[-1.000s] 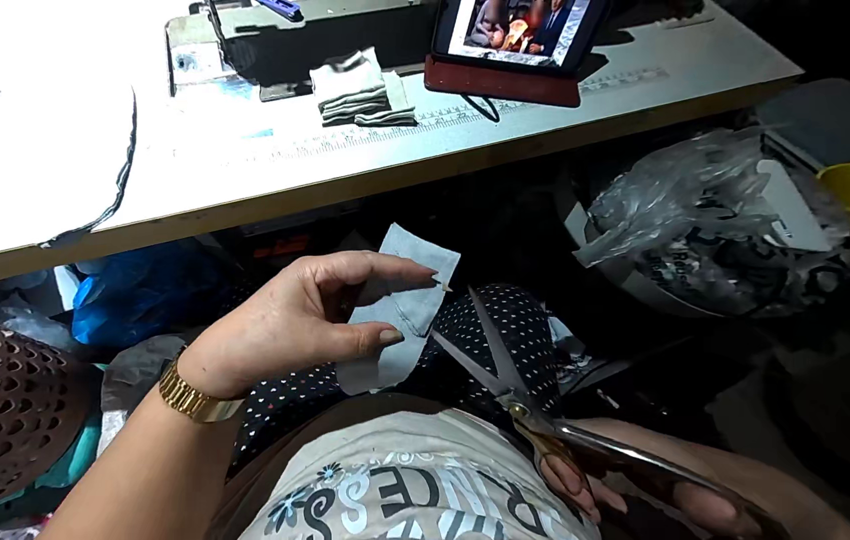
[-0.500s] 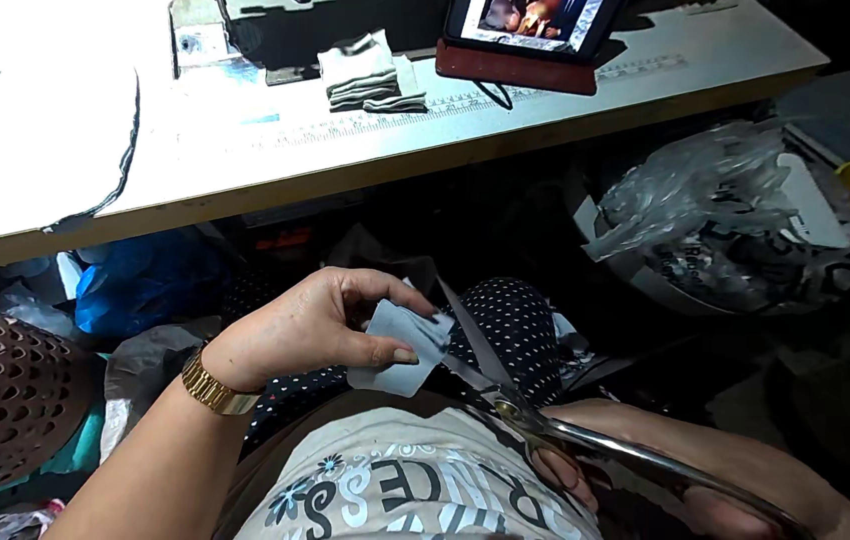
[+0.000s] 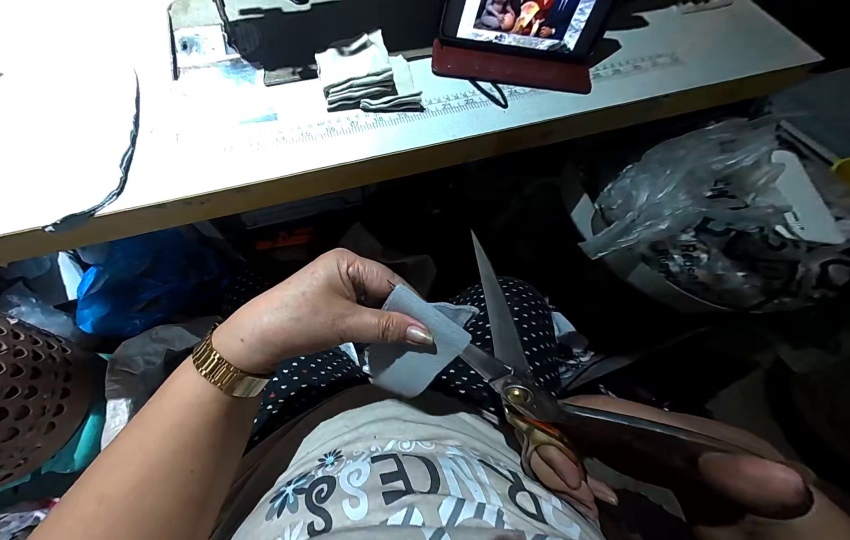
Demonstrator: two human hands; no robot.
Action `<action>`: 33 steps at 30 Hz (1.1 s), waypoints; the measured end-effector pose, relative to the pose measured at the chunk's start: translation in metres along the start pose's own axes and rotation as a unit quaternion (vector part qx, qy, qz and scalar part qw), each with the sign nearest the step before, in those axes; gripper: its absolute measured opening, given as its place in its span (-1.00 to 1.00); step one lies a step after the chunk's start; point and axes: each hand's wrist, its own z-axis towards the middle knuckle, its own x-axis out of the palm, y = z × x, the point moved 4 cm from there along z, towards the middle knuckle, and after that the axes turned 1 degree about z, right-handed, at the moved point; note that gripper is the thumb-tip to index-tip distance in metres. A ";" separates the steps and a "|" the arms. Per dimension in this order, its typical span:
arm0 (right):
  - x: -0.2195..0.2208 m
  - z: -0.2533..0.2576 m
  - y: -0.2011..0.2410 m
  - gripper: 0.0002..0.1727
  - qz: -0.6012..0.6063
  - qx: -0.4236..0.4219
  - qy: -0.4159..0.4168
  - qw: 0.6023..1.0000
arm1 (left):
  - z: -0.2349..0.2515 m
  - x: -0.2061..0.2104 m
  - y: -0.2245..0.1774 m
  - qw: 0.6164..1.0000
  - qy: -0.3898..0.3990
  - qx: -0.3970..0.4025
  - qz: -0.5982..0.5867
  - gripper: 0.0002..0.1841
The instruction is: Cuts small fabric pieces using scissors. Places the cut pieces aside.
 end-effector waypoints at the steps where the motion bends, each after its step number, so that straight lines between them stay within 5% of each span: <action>1: 0.001 0.000 0.002 0.00 -0.005 0.001 -0.004 1.000 | 0.000 0.002 -0.001 1.000 0.008 -0.004 -0.008 -0.90; 6: 0.001 0.009 0.009 -0.03 -0.009 0.010 0.032 0.999 | 0.002 0.007 -0.005 0.999 0.039 0.017 0.000 -0.89; 11: 0.006 0.010 0.007 -0.05 0.004 -0.036 -0.018 0.999 | -0.001 0.011 -0.005 0.999 0.027 0.018 -0.026 -0.90; 20: 0.011 0.013 0.002 -0.61 0.050 -0.049 -0.036 0.997 | -0.001 0.002 -0.010 1.000 0.026 0.014 -0.009 -0.95; 23: 0.010 0.014 0.003 -0.52 0.055 -0.015 -0.026 0.998 | 0.002 0.002 -0.009 1.000 0.025 0.001 -0.009 -0.97; 28: 0.016 0.019 0.010 -0.07 0.045 -0.011 0.011 0.999 | 0.008 0.016 -0.010 0.999 0.051 -0.002 -0.011 -0.94; 33: 0.013 0.019 0.003 -0.40 0.063 -0.030 -0.026 0.997 | 0.006 0.014 -0.011 0.999 0.043 -0.009 -0.015 -0.96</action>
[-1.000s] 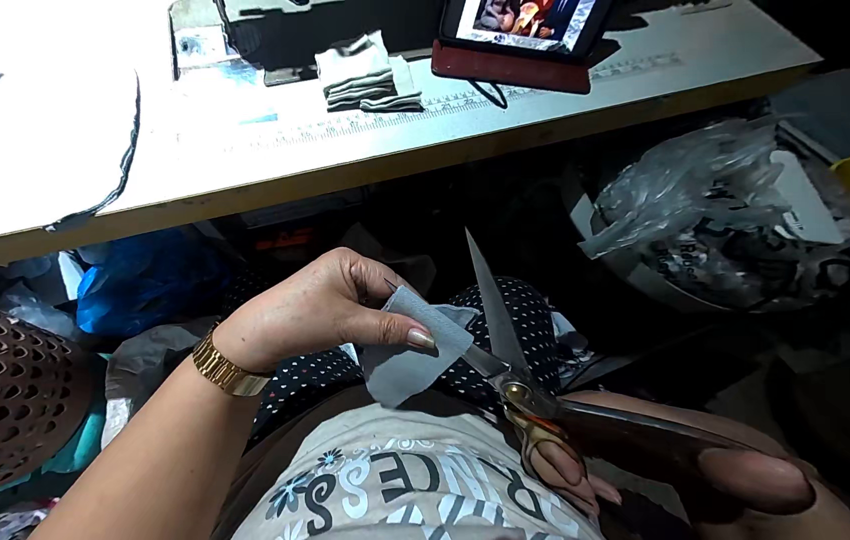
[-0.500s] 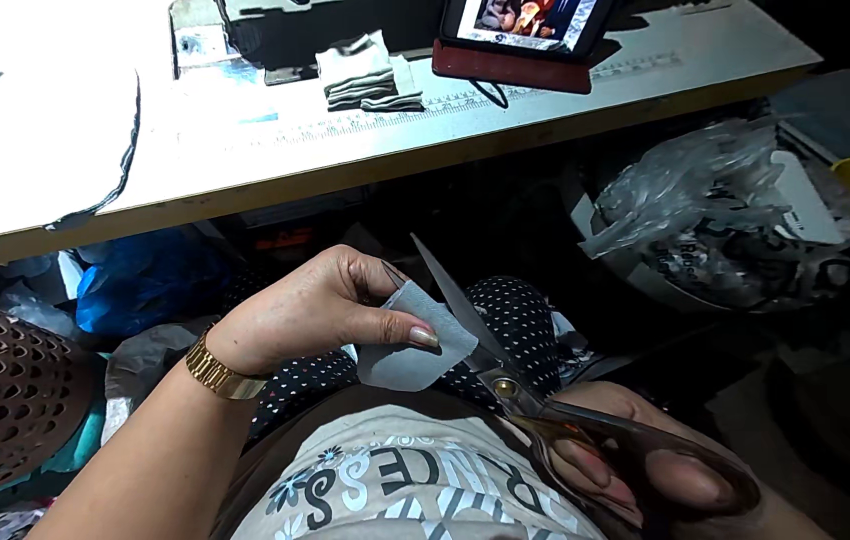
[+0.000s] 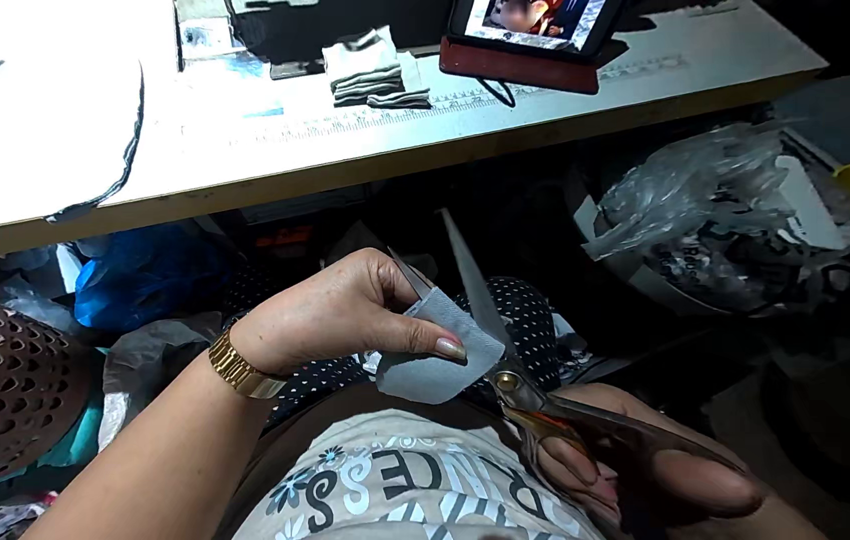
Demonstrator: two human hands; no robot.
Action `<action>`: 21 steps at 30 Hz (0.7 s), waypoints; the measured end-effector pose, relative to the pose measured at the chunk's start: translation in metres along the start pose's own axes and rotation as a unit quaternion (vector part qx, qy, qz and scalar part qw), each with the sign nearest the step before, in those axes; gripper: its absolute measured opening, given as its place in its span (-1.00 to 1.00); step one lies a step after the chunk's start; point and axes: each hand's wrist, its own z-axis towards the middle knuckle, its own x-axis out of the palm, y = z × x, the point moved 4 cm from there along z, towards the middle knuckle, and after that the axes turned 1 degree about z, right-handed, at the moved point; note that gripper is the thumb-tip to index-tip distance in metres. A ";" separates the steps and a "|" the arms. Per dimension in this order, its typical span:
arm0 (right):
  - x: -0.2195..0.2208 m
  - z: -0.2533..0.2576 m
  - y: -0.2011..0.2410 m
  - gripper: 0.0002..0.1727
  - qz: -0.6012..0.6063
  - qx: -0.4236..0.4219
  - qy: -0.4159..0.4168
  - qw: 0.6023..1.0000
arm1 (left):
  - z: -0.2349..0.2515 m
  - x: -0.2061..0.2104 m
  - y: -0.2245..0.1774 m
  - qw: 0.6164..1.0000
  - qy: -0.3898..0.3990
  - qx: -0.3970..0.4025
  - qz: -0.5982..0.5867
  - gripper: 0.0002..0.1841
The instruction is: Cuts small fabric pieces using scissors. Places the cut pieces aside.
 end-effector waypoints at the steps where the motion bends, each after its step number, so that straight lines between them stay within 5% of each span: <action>1: 0.000 -0.001 -0.001 -0.48 0.004 -0.011 -0.007 1.000 | -0.001 -0.002 0.000 1.000 -0.001 0.000 0.009 -0.96; 6: 0.001 -0.001 -0.007 -0.59 0.022 -0.009 -0.002 1.000 | 0.000 -0.005 0.001 0.999 0.011 0.017 0.035 -0.93; 12: 0.005 0.002 0.003 -0.13 -0.027 0.013 0.039 0.999 | 0.008 0.011 0.001 0.999 0.028 0.021 0.005 -0.93; 21: 0.001 0.000 -0.010 -0.59 -0.013 -0.050 -0.009 0.999 | 0.005 0.006 0.000 0.999 0.014 0.018 0.025 -0.94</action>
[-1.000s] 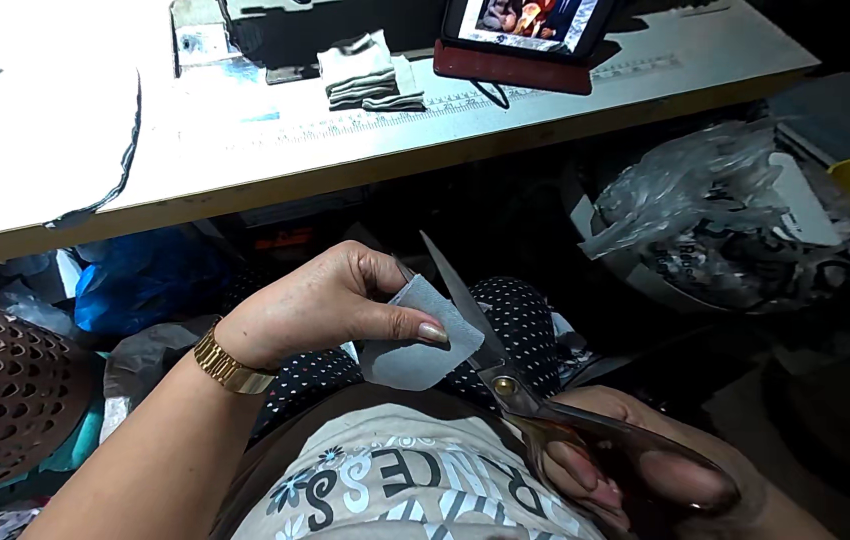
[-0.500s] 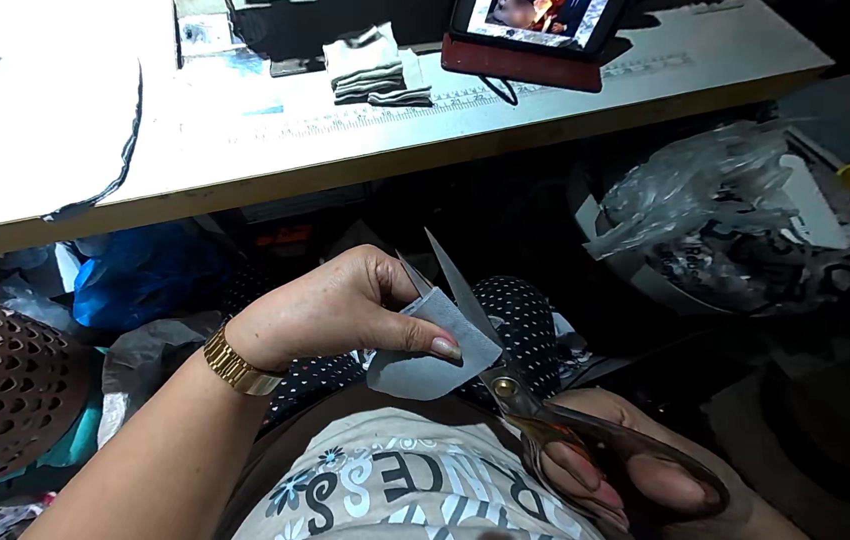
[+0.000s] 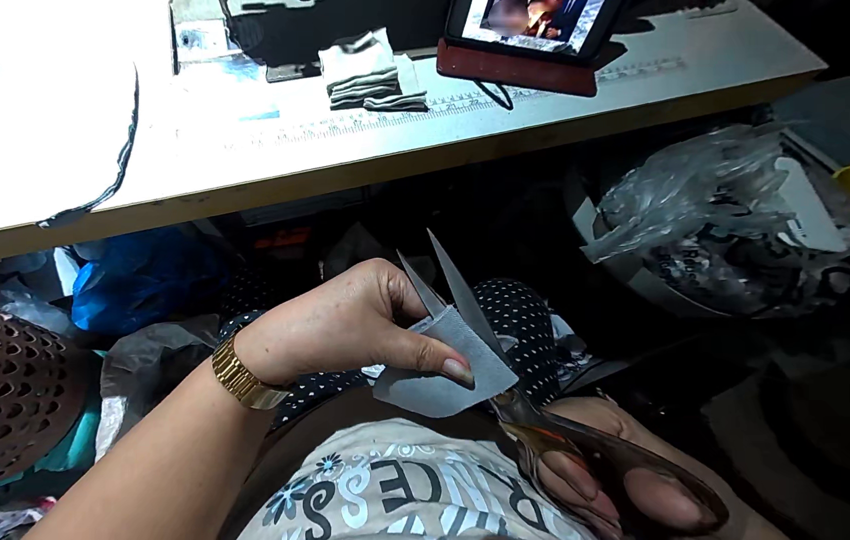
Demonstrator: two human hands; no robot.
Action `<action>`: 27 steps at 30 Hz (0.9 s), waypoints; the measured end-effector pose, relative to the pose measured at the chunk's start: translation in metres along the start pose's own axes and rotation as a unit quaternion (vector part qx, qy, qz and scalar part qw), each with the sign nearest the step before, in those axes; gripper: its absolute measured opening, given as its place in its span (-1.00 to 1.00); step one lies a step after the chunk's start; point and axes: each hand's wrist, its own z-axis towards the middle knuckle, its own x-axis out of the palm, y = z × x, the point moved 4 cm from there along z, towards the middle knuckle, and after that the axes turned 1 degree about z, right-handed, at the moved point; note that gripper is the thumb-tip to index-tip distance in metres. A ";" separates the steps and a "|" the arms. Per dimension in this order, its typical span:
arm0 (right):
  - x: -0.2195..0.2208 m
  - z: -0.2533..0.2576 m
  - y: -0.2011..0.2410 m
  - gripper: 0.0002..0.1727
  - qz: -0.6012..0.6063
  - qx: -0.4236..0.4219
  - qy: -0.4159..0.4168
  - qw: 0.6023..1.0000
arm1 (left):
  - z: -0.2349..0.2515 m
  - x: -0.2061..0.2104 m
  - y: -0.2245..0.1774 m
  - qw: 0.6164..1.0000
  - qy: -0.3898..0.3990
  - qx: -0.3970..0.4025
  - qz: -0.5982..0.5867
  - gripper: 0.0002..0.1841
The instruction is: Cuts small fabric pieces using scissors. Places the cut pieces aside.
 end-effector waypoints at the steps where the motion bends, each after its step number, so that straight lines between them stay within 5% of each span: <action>1: 0.000 0.000 0.000 -0.59 0.004 0.004 0.002 1.000 | 0.000 0.000 0.001 1.000 -0.001 -0.003 0.002 -0.93; 8: 0.002 0.005 0.012 -0.10 -0.019 0.052 0.041 0.998 | 0.005 0.009 0.001 1.000 0.003 -0.022 -0.002 -0.93; 14: -0.003 0.003 0.000 -0.48 -0.010 0.007 -0.005 1.000 | 0.001 0.008 -0.001 0.999 -0.014 -0.031 -0.011 -0.97; 19: -0.002 -0.002 -0.003 -0.59 -0.010 0.006 -0.026 1.000 | 0.003 0.005 0.010 1.000 0.008 -0.017 0.009 -0.93; 23: -0.001 -0.002 -0.003 -0.56 -0.001 0.021 -0.022 1.000 | 0.005 0.006 0.010 1.000 0.012 -0.027 0.005 -0.93; 27: 0.000 -0.002 0.002 -0.31 0.003 0.054 0.007 0.999 | 0.006 0.014 0.007 0.999 0.007 -0.038 -0.010 -0.95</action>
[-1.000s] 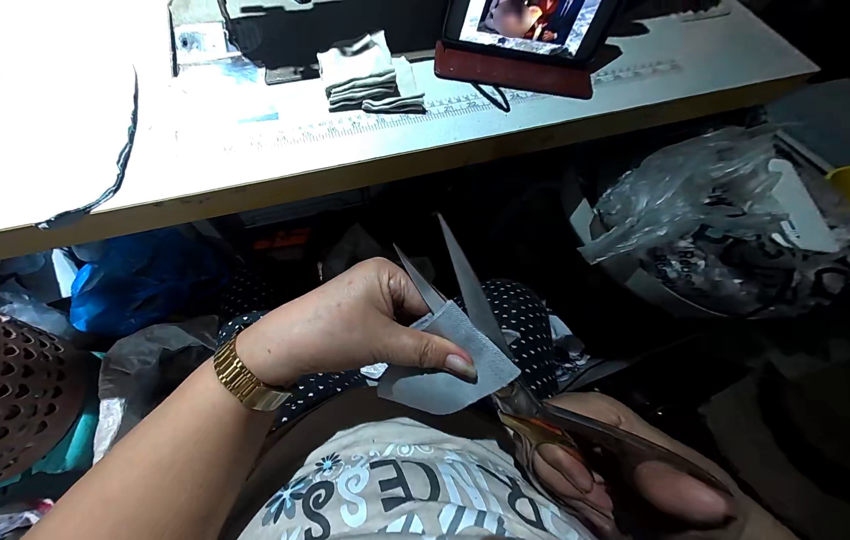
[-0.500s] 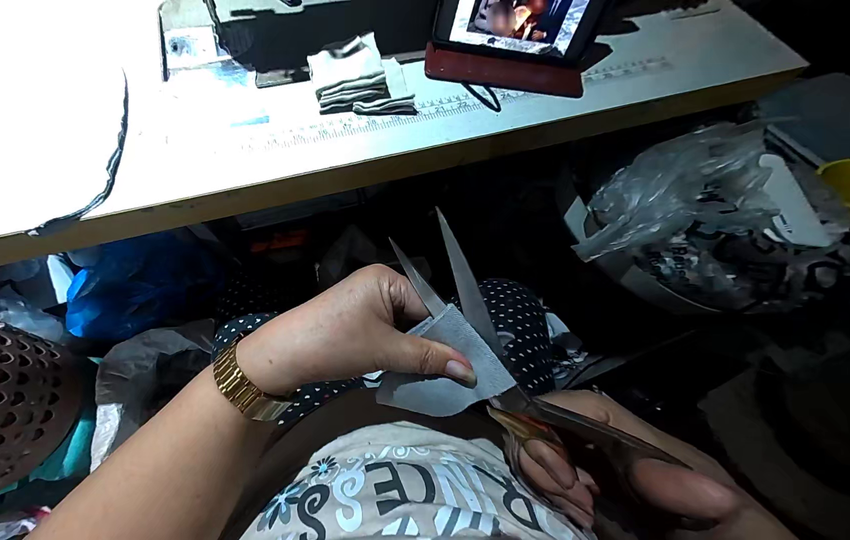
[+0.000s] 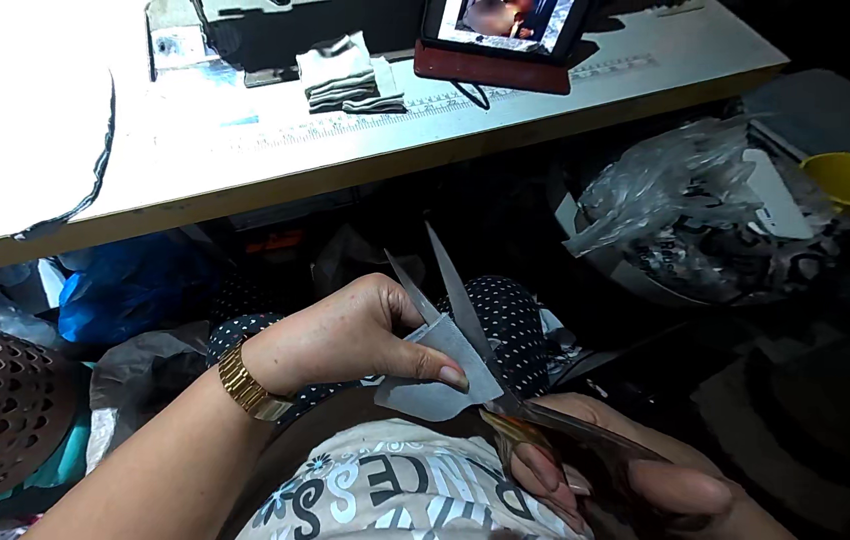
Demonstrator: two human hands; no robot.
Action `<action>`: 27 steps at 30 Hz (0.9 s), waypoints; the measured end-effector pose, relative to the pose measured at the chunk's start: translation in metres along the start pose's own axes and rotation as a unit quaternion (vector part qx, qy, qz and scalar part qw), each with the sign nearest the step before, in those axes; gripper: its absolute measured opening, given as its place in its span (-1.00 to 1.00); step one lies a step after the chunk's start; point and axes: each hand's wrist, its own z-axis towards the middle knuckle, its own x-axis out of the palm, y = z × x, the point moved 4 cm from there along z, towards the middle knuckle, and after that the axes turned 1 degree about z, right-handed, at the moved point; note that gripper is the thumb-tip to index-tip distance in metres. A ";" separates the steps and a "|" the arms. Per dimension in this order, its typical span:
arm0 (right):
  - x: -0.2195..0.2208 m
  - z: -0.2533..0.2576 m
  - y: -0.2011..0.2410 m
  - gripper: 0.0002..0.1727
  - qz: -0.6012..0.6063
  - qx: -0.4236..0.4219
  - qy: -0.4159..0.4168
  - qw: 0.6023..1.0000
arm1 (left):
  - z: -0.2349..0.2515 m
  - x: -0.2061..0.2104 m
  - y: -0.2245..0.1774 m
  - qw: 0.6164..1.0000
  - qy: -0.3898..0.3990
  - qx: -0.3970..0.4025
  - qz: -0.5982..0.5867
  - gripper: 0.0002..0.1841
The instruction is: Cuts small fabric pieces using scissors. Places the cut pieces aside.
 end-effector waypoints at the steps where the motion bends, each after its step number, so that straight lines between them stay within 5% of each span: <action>1: 0.000 0.000 0.001 -0.29 -0.003 0.004 0.004 1.000 | -0.001 0.002 -0.001 1.000 -0.002 -0.002 -0.005 -0.95; 8: 0.001 0.001 -0.005 -0.57 0.006 -0.025 -0.050 0.998 | -0.002 -0.008 0.003 0.999 -0.009 0.010 0.048 -0.92; 14: -0.002 -0.008 -0.005 -0.63 0.016 -0.048 -0.084 0.995 | -0.003 -0.021 0.017 0.992 -0.033 -0.016 0.117 -0.91; 18: -0.005 -0.022 -0.006 -0.29 0.041 -0.030 -0.056 0.997 | -0.005 -0.033 0.020 0.988 -0.144 -0.050 0.010 -0.92; 22: -0.001 -0.029 -0.002 -0.01 0.041 -0.011 -0.011 0.999 | -0.007 -0.057 0.026 0.938 -0.316 -0.074 -0.126 -0.87; 27: 0.004 -0.028 -0.003 -0.05 0.107 0.053 0.033 0.992 | -0.007 -0.071 0.016 0.914 -0.404 0.024 -0.004 -0.74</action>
